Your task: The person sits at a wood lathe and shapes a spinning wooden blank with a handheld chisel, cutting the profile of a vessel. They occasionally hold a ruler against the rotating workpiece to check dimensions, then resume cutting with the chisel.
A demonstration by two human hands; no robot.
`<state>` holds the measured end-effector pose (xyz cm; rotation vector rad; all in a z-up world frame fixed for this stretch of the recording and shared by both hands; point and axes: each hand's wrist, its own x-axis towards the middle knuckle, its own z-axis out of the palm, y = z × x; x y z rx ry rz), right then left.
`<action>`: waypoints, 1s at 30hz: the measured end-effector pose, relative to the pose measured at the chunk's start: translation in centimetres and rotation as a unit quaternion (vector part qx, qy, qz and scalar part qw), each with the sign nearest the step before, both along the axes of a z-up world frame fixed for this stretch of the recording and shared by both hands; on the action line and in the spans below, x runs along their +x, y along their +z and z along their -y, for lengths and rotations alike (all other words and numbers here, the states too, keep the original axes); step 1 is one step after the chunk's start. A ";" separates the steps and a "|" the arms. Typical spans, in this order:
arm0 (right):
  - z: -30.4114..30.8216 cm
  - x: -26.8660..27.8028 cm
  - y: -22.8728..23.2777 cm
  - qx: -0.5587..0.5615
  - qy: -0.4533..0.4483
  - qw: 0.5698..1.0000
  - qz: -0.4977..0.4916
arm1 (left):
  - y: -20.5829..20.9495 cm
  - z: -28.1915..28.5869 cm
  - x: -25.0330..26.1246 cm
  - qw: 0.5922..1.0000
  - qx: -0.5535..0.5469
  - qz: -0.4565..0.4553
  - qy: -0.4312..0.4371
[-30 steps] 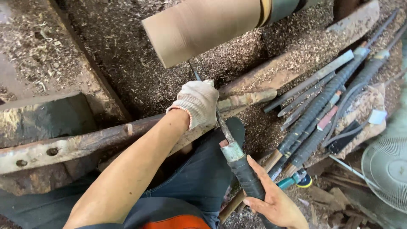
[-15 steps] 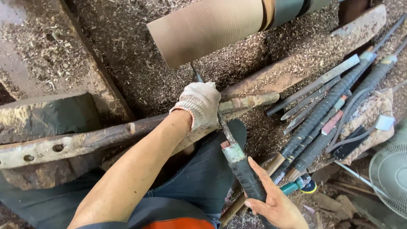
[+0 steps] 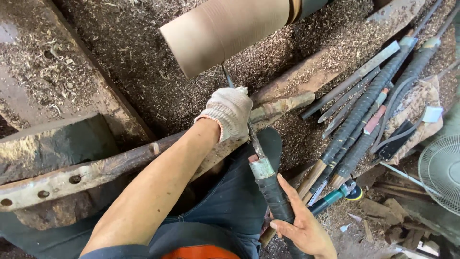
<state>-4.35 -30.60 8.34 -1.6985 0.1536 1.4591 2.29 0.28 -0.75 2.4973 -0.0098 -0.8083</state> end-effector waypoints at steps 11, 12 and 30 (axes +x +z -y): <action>-0.8 -3.0 -1.1 0.021 -0.051 0.998 0.027 | 0.6 -0.4 0.3 0.999 0.006 0.017 -0.031; -0.7 -2.8 -0.9 0.021 -0.050 0.998 0.027 | 0.5 -0.4 0.2 0.999 0.006 0.018 -0.029; 1.6 4.6 0.2 -0.043 0.089 0.995 -0.031 | -0.1 0.3 -0.6 0.996 -0.006 0.011 0.083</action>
